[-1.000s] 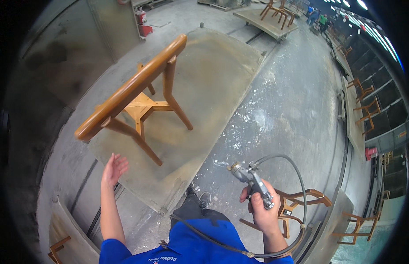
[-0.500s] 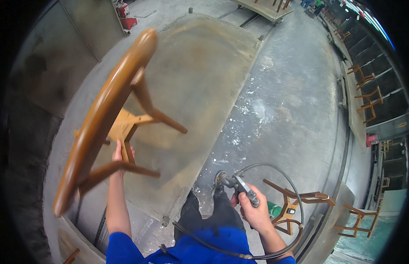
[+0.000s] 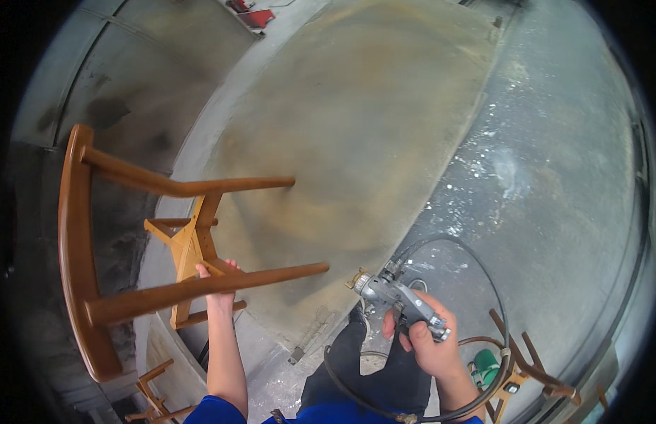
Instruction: The person uses a spray gun to apply finish to wooden chair frames in a factory. They rotate each chair by hand to coat all sides, then move to the next chair and repeat the process.
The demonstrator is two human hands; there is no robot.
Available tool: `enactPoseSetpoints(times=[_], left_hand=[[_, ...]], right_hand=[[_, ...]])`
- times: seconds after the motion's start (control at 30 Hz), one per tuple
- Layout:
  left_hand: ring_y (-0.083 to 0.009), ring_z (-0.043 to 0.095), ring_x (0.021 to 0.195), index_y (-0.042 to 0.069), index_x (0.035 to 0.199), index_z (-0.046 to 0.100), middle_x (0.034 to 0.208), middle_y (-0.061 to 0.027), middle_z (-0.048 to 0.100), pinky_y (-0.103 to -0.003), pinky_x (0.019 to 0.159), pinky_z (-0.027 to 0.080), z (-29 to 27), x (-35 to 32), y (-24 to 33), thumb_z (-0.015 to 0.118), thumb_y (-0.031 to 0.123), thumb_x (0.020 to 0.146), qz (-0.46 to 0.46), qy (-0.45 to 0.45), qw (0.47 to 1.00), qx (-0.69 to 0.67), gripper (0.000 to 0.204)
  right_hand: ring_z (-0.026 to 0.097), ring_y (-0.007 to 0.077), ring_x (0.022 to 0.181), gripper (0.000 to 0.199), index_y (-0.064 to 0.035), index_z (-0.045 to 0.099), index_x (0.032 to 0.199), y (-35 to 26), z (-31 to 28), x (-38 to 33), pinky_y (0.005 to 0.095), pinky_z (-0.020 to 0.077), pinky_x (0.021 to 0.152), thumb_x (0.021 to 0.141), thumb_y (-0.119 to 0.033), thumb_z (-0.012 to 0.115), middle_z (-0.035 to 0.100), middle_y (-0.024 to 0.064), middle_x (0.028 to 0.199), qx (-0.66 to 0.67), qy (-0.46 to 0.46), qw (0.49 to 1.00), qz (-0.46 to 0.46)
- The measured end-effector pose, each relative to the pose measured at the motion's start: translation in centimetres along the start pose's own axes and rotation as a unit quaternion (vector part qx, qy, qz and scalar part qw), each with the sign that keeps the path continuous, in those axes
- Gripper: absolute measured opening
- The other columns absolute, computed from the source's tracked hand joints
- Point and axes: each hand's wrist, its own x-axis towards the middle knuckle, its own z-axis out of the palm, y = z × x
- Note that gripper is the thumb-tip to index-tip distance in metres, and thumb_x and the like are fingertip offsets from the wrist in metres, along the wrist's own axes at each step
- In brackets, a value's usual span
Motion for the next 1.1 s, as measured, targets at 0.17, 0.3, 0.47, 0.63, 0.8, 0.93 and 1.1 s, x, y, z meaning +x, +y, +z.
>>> enactPoseSetpoints(times=[0.17,0.3,0.47,0.63,0.8,0.93,1.1], left_hand=[[-0.0316,0.060,0.109,0.008,0.128,0.048,0.120,-0.0151,0.061,-0.049,0.093,0.051,1.0,-2.9,2.0,0.056,0.072,0.091,-0.029,-0.063,0.990,0.119,0.075],[-0.0197,0.069,0.070,0.010,0.112,0.059,0.092,-0.0089,0.070,-0.029,0.055,0.052,-2.9,-4.3,5.3,0.063,0.051,0.097,0.082,0.105,0.918,0.375,0.044],[-0.0224,0.066,0.090,0.001,0.117,0.062,0.104,-0.0118,0.069,-0.034,0.078,0.052,-10.8,-4.3,10.5,0.061,0.035,0.099,0.368,0.182,0.670,0.618,0.039],[-0.0290,0.055,0.123,-0.001,0.138,0.054,0.133,-0.0172,0.059,-0.040,0.109,0.039,-16.0,-3.0,14.1,0.057,0.040,0.101,0.320,0.086,0.667,0.668,0.055],[-0.0326,0.052,0.131,-0.004,0.138,0.053,0.142,-0.0243,0.054,-0.040,0.111,0.037,-17.9,-1.6,16.3,0.050,0.047,0.103,0.159,0.042,0.592,0.789,0.062],[-0.0327,0.053,0.130,-0.004,0.137,0.054,0.140,-0.0249,0.056,-0.040,0.110,0.038,-17.2,-1.3,16.5,0.048,0.049,0.103,0.150,0.046,0.533,0.831,0.064],[-0.0330,0.055,0.128,-0.005,0.136,0.055,0.138,-0.0256,0.058,-0.040,0.108,0.040,-15.9,-1.1,15.9,0.046,0.052,0.104,0.167,0.055,0.527,0.832,0.066]], right_hand=[[0.062,0.0136,0.068,0.051,0.0050,0.058,0.129,0.4,-3.0,3.1,0.0222,0.0449,0.052,0.099,-0.036,0.066,0.068,0.0127,0.084,-0.108,0.008,0.992,0.059],[0.061,0.0140,0.062,0.062,0.0056,0.057,0.128,-0.1,-3.3,3.2,0.0217,0.0439,0.049,0.095,-0.046,0.069,0.068,0.0153,0.080,-0.032,-0.024,0.997,0.069],[0.061,0.0142,0.061,0.086,0.0056,0.057,0.130,-0.3,-2.9,3.5,0.0219,0.0425,0.047,0.087,-0.068,0.066,0.069,0.0184,0.081,-0.048,-0.083,0.993,0.070],[0.058,0.0125,0.055,0.090,0.0059,0.057,0.127,-0.1,-1.6,3.7,0.0220,0.0405,0.044,0.085,-0.074,0.064,0.068,0.0176,0.076,-0.099,-0.039,0.993,0.055],[0.058,0.0110,0.058,0.090,0.0062,0.058,0.128,-0.1,-1.1,3.6,0.0208,0.0414,0.047,0.085,-0.072,0.065,0.069,0.0161,0.078,-0.114,-0.032,0.992,0.049],[0.059,0.0115,0.059,0.089,0.0067,0.058,0.128,0.4,-0.8,3.2,0.0206,0.0418,0.047,0.085,-0.071,0.066,0.069,0.0159,0.078,-0.121,-0.005,0.992,0.042],[0.065,0.0150,0.066,0.092,0.0075,0.057,0.128,-0.5,-1.0,1.1,0.0210,0.0431,0.047,0.083,-0.072,0.067,0.069,0.0164,0.080,-0.084,-0.034,0.995,0.049]])
